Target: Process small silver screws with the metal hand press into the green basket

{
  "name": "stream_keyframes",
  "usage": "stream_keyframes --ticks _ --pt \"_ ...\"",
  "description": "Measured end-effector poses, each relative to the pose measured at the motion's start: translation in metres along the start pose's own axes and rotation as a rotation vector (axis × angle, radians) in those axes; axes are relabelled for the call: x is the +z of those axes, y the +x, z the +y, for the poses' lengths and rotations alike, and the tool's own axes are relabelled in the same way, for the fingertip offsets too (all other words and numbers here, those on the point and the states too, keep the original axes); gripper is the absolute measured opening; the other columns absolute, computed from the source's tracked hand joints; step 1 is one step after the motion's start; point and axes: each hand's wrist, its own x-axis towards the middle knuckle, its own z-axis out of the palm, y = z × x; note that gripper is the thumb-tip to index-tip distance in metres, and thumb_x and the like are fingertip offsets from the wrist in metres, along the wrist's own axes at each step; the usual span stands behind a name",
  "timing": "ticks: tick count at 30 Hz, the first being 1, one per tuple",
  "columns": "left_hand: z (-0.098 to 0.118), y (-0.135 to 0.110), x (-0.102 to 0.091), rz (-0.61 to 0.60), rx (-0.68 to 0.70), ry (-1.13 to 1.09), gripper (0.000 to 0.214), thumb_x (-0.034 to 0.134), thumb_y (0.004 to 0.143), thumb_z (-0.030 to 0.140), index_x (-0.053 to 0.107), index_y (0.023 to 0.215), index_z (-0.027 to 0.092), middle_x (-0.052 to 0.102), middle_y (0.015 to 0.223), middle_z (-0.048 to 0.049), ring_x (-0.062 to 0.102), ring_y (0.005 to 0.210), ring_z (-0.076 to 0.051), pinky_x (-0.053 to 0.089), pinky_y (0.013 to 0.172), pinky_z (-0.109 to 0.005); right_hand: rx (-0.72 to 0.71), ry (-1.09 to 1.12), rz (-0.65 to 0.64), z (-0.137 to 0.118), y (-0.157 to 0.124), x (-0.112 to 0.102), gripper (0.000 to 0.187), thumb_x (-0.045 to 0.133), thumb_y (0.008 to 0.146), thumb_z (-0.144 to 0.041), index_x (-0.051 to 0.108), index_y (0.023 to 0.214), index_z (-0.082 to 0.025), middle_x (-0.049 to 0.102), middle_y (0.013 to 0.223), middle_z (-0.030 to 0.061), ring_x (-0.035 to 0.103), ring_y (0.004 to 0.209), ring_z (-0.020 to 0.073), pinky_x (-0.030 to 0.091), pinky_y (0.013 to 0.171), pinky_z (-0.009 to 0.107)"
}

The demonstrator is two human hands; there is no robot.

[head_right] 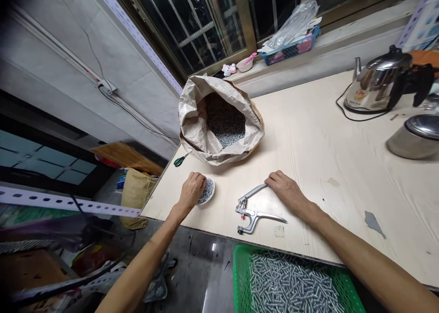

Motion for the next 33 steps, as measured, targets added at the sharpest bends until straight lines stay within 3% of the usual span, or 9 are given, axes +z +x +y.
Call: stream_keyframes --ticks 3,9,11,14,21,25,33 --pt "0.027 -0.017 -0.006 0.069 -0.046 -0.320 0.014 0.049 0.087 0.019 0.062 0.087 0.016 0.063 0.087 -0.0075 0.056 0.085 -0.019 0.044 0.077 -0.030 -0.001 -0.045 -0.026 0.000 0.001 0.000 0.025 0.038 0.090 -0.005 0.058 0.095 -0.019 0.058 0.092 0.0069 0.048 0.090 0.0206 0.043 0.073 0.031" --pt "0.089 -0.063 0.009 -0.228 -0.232 -0.964 0.030 0.052 0.084 0.037 0.066 0.099 0.015 0.067 0.087 -0.0056 0.058 0.066 -0.014 0.046 0.061 -0.025 -0.035 -0.169 -0.065 0.006 0.001 -0.003 0.026 0.034 0.093 -0.009 0.058 0.096 -0.019 0.059 0.096 0.0078 0.047 0.087 0.0205 0.039 0.072 0.031" --pt "0.101 -0.071 0.017 -0.266 -0.301 -1.068 0.035 0.054 0.082 0.041 0.067 0.098 0.014 0.067 0.087 -0.0062 0.056 0.060 -0.012 0.046 0.059 -0.025 -0.045 -0.195 -0.073 0.007 0.001 -0.005 0.026 0.033 0.094 -0.011 0.058 0.097 -0.020 0.059 0.096 0.0077 0.047 0.087 0.0202 0.038 0.074 0.032" --pt "0.109 -0.074 0.022 -0.315 -0.405 -1.172 0.038 0.060 0.075 0.047 0.068 0.088 0.012 0.064 0.070 -0.0031 0.052 0.055 -0.011 0.043 0.055 -0.024 -0.062 -0.226 -0.071 0.007 0.000 -0.008 0.028 0.032 0.094 -0.009 0.058 0.097 -0.020 0.060 0.096 0.0075 0.047 0.087 0.0199 0.036 0.077 0.033" --pt "0.107 -0.068 0.021 -0.419 -0.491 -1.162 0.041 0.069 0.064 0.049 0.070 0.077 0.011 0.062 0.059 -0.0017 0.048 0.051 -0.010 0.035 0.049 -0.022 -0.065 -0.297 -0.098 0.009 0.002 -0.010 0.028 0.034 0.094 -0.011 0.060 0.097 -0.021 0.061 0.097 0.0064 0.048 0.089 0.0202 0.035 0.081 0.035" --pt "0.103 -0.066 0.026 -0.473 -0.466 -1.113 0.040 0.070 0.063 0.048 0.071 0.077 0.011 0.066 0.062 -0.0037 0.052 0.054 -0.012 0.036 0.049 -0.022 -0.064 -0.302 -0.091 0.008 0.003 -0.013 0.031 0.032 0.095 -0.012 0.061 0.097 -0.021 0.062 0.097 0.0063 0.049 0.090 0.0203 0.035 0.083 0.036" --pt "0.100 -0.068 0.031 -0.463 -0.402 -0.965 0.034 0.066 0.067 0.047 0.072 0.075 0.014 0.071 0.073 -0.0070 0.059 0.066 -0.017 0.040 0.055 -0.025 -0.049 -0.269 -0.082 0.006 0.004 -0.015 0.036 0.029 0.096 -0.011 0.063 0.097 -0.023 0.062 0.097 0.0060 0.048 0.088 0.0195 0.032 0.085 0.038"
